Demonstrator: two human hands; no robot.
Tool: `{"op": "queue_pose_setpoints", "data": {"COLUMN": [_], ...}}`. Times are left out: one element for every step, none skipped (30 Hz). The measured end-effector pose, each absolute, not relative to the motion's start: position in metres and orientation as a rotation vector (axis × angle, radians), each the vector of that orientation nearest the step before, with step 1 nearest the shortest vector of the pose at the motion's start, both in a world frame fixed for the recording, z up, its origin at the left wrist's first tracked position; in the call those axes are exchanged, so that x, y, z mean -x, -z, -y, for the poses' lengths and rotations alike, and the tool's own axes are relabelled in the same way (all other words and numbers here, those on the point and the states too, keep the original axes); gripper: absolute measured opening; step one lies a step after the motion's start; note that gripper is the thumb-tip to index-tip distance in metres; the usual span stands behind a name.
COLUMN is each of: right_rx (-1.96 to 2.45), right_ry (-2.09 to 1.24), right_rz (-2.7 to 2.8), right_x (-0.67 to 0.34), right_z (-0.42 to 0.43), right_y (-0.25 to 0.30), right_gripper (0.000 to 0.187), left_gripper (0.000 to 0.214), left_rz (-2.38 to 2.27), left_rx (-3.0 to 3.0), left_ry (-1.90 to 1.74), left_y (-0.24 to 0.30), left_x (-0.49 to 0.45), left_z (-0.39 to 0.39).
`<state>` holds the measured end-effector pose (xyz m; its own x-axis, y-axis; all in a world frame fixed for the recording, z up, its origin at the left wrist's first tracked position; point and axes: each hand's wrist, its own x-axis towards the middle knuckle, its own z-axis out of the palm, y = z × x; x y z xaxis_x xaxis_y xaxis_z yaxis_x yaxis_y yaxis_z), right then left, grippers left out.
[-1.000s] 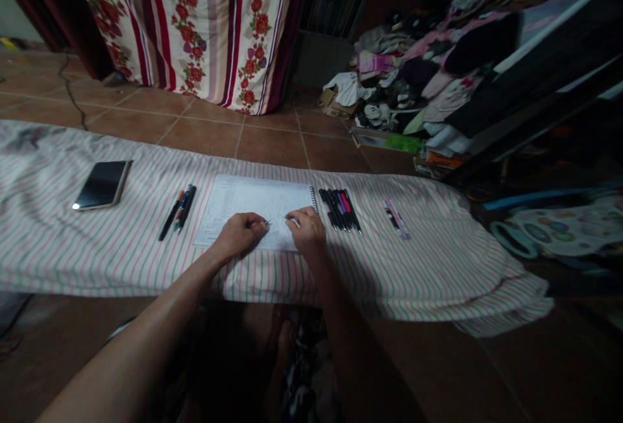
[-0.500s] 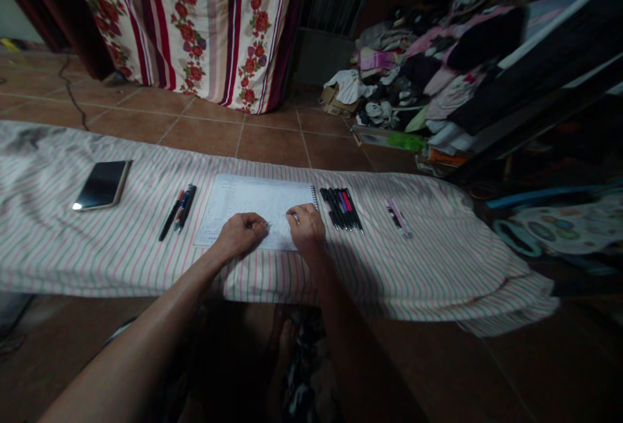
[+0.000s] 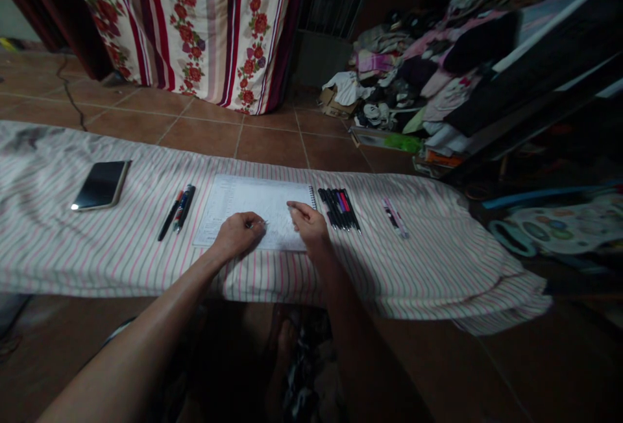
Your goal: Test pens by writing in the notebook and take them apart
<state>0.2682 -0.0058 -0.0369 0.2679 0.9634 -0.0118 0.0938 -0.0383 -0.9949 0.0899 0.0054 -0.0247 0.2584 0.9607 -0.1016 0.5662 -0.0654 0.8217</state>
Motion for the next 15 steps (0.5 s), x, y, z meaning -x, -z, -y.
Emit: {"op": "queue_pose_setpoints", "data": {"right_rx": [1.400, 1.387, 1.374, 1.362, 1.349, 1.332, 1.315, 1.298, 1.282, 1.269, 1.259, 1.253, 1.249, 1.247, 1.245], "right_ry": [-0.997, -1.016, -1.033, -1.049, -1.067, -1.090, -1.118, -1.148, -1.178, -1.206, -1.229, -1.250, -1.269, -1.287, -1.305], "right_rz": [1.056, 1.049, 1.038, 1.020, 0.995, 0.968, 0.940, 0.909, 0.879, 0.849, 0.820, 0.791, 0.761, 0.733, 0.709], "right_x": [-0.268, -0.267, -0.266, -0.266, -0.265, -0.265, -0.264, -0.264, -0.263, -0.263, -0.262, -0.261, -0.260, -0.259, -0.258], "right_z": [0.007, 0.008, 0.009, 0.009, 0.010, 0.011, 0.011, 0.012, 0.013, 0.014, 0.014, 0.015, 0.016, 0.017, 0.017], "right_y": [0.035, 0.034, 0.033, 0.031, 0.030, 0.029, 0.028, 0.026, 0.025, 0.023, 0.021, 0.020, 0.018, 0.017, 0.016], "right_gripper": [0.031, 0.029, 0.028, 0.028, 0.027, 0.026, 0.026, 0.026, 0.027, 0.027, 0.028, 0.028, 0.029, 0.029, 0.029], "left_gripper": [0.024, 0.024, 0.024, 0.024, 0.024, 0.024, 0.024, 0.023, 0.023, 0.023, 0.023, 0.023, 0.022, 0.022, 0.022], "left_rz": [-1.409, -1.409, -1.406, -1.404, -1.402, -1.399, -1.396, -1.394, -1.393, -1.392, -1.393, -1.395, -1.397, -1.397, -1.398], "left_rx": [-1.738, -1.731, -1.726, -1.723, -1.725, -1.731, -1.739, -1.744, -1.744, -1.739, -1.729, -1.717, -1.708, -1.701, -1.695], "left_ry": [-0.628, -0.632, -0.634, -0.634, -0.634, -0.631, -0.630, -0.632, -0.639, -0.647, -0.656, -0.664, -0.672, -0.678, -0.685], "left_y": [0.025, 0.026, 0.026, 0.026, 0.025, 0.025, 0.024, 0.022, 0.021, 0.020, 0.020, 0.019, 0.019, 0.018, 0.018], "left_x": [-0.090, -0.090, -0.090, -0.090, -0.091, -0.091, -0.091, -0.091, -0.092, -0.092, -0.092, -0.093, -0.093, -0.094, -0.094], "left_z": [-0.005, -0.005, -0.005, -0.005, -0.005, -0.005, -0.005, -0.005, -0.005, -0.005, -0.004, -0.004, -0.004, -0.004, -0.004]}}
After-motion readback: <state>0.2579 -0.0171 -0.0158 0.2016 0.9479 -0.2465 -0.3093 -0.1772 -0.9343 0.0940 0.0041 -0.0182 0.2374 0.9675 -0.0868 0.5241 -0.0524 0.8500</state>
